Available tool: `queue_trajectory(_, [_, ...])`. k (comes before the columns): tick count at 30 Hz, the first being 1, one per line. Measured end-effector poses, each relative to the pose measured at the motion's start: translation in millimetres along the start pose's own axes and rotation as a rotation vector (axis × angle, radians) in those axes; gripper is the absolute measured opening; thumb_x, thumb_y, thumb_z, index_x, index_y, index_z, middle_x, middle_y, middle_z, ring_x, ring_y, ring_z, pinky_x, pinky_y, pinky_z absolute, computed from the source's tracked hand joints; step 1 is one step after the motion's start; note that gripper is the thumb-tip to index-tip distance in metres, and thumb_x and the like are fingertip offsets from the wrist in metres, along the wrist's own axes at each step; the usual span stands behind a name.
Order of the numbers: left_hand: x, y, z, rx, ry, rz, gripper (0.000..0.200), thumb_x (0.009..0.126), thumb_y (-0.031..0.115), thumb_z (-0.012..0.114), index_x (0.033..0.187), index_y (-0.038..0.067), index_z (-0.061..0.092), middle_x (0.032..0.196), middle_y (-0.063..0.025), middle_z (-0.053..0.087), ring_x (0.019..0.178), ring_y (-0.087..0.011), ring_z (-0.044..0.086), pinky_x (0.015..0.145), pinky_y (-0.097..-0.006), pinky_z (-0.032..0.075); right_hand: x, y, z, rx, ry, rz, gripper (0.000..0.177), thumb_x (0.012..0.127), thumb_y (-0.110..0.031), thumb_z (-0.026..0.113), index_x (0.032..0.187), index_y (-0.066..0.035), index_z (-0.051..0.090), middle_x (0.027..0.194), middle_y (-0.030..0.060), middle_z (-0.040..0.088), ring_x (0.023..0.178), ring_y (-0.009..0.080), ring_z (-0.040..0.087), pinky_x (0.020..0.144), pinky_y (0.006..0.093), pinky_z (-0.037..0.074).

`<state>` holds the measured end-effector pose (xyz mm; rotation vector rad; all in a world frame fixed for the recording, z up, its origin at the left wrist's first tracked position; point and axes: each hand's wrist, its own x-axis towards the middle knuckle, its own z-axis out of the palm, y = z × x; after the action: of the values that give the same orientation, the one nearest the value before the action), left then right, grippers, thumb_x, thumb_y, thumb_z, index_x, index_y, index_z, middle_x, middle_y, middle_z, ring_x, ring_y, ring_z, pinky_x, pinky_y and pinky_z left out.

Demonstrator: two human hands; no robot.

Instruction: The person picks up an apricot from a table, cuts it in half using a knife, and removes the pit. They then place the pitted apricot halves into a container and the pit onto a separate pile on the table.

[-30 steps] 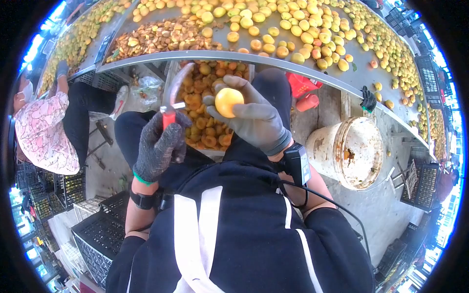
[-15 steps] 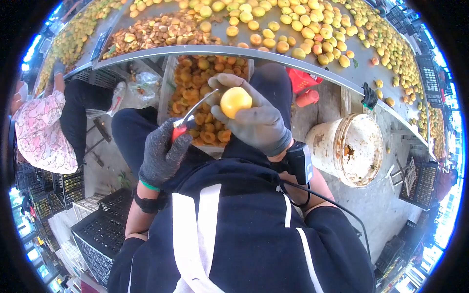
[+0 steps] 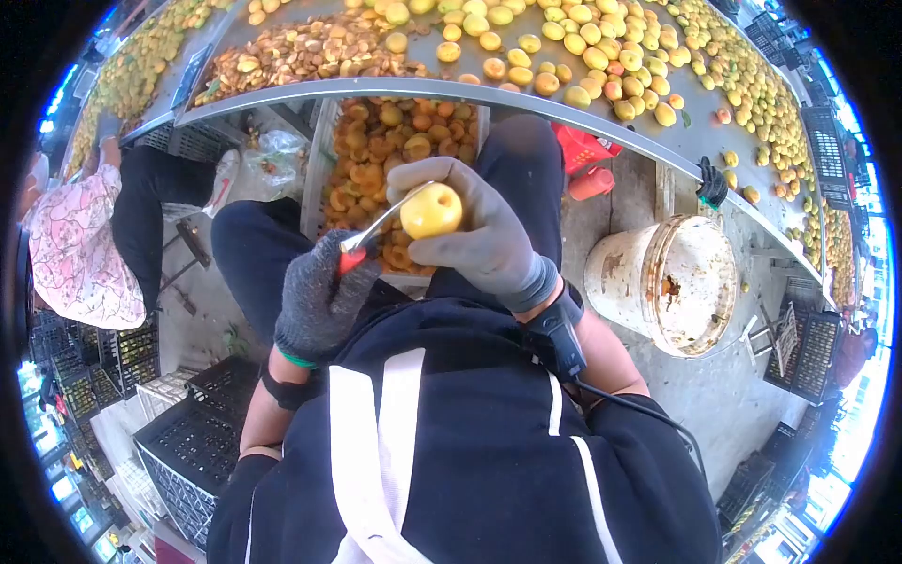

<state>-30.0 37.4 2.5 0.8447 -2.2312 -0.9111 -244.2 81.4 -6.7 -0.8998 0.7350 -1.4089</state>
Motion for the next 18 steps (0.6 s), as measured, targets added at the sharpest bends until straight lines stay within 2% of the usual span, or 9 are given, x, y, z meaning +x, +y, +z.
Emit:
queue_trajectory(1, [0.1, 1.1, 0.1, -0.001, 0.0, -0.001, 0.031, 0.086, 0.026, 0.071, 0.103, 0.002, 0.062, 0.076, -0.0181, 0.063, 0.069, -0.0367, 0.064, 0.06, -0.0397, 0.05, 0.2, -1.4, 1.6, 0.0, 0.001, 0.001, 0.059, 0.069, 0.005, 0.074, 0.124, -0.002, 0.053, 0.116, 0.0045, 0.057, 0.105, 0.0128, 0.053, 0.093, 0.0268, 0.042])
queue_trajectory(3, [-0.6, 4.1, -0.1, 0.027, -0.005, 0.037, 0.025, 0.085, 0.012, 0.07, 0.104, -0.001, 0.061, 0.075, -0.0172, 0.062, 0.067, -0.0346, 0.063, 0.06, -0.0366, 0.048, 0.6, -2.6, 4.1, -0.083, -0.04, -0.06, 0.055, 0.07, 0.008, 0.073, 0.12, -0.003, 0.053, 0.113, 0.0044, 0.057, 0.103, 0.0116, 0.054, 0.092, 0.0254, 0.042])
queue_trajectory(7, [-2.7, 4.4, 1.3, 0.079, -0.043, 0.008, 0.026, 0.083, 0.012, 0.071, 0.104, -0.001, 0.061, 0.076, -0.0179, 0.062, 0.068, -0.0352, 0.063, 0.06, -0.0382, 0.048, 2.0, -4.1, 12.5, -0.133, -0.026, -0.085, 0.051, 0.074, 0.007, 0.072, 0.12, -0.003, 0.053, 0.11, 0.0045, 0.056, 0.103, 0.0118, 0.056, 0.091, 0.0254, 0.045])
queue_trajectory(9, [-2.9, 4.1, 1.7, 0.1, -0.039, 0.009, 0.027, 0.082, 0.013, 0.072, 0.103, 0.0, 0.062, 0.076, -0.0174, 0.063, 0.068, -0.0348, 0.064, 0.061, -0.0381, 0.049, 2.3, -7.5, 19.7, -0.102, 0.006, -0.073, 0.049, 0.076, 0.012, 0.068, 0.119, -0.003, 0.049, 0.111, 0.0094, 0.054, 0.107, 0.0204, 0.058, 0.091, 0.0361, 0.051])
queue_trajectory(10, [-2.9, 3.3, 2.6, 0.1, -0.038, 0.008, 0.027, 0.082, 0.013, 0.072, 0.103, 0.0, 0.062, 0.076, -0.0174, 0.063, 0.068, -0.0348, 0.064, 0.061, -0.0381, 0.049, 2.3, -6.7, 20.8, -0.103, 0.005, -0.073, 0.049, 0.076, 0.012, 0.068, 0.119, -0.003, 0.049, 0.111, 0.0094, 0.054, 0.107, 0.0204, 0.058, 0.091, 0.0361, 0.051])
queue_trajectory(12, [-2.7, 0.6, 5.6, 0.092, 0.053, 0.045, 0.028, 0.082, 0.029, 0.074, 0.094, 0.007, 0.061, 0.069, -0.0151, 0.061, 0.062, -0.0351, 0.062, 0.055, -0.041, 0.048, 2.3, -4.8, 22.2, -0.055, 0.01, -0.086, 0.049, 0.078, 0.007, 0.071, 0.12, -0.004, 0.05, 0.109, 0.0063, 0.057, 0.101, 0.0131, 0.059, 0.091, 0.0279, 0.049])
queue_trajectory(16, [-5.3, -1.7, 11.1, 0.204, 0.048, 0.002, 0.027, 0.082, 0.029, 0.074, 0.091, 0.008, 0.061, 0.067, -0.0152, 0.059, 0.061, -0.0347, 0.062, 0.054, -0.0416, 0.047, 2.1, -5.7, 26.3, -0.093, 0.016, -0.069, 0.048, 0.078, 0.007, 0.071, 0.119, -0.004, 0.05, 0.108, 0.007, 0.057, 0.1, 0.0136, 0.059, 0.091, 0.0285, 0.049])
queue_trajectory(18, [-5.7, -2.8, 12.2, 0.285, -0.016, -0.046, 0.022, 0.082, 0.014, 0.072, 0.099, 0.003, 0.062, 0.073, -0.0156, 0.063, 0.067, -0.0341, 0.065, 0.06, -0.0379, 0.05, 1.0, -4.1, 30.8, -0.053, 0.061, -0.085, 0.049, 0.077, 0.007, 0.072, 0.119, -0.004, 0.05, 0.107, 0.007, 0.057, 0.101, 0.0137, 0.059, 0.091, 0.0283, 0.049])
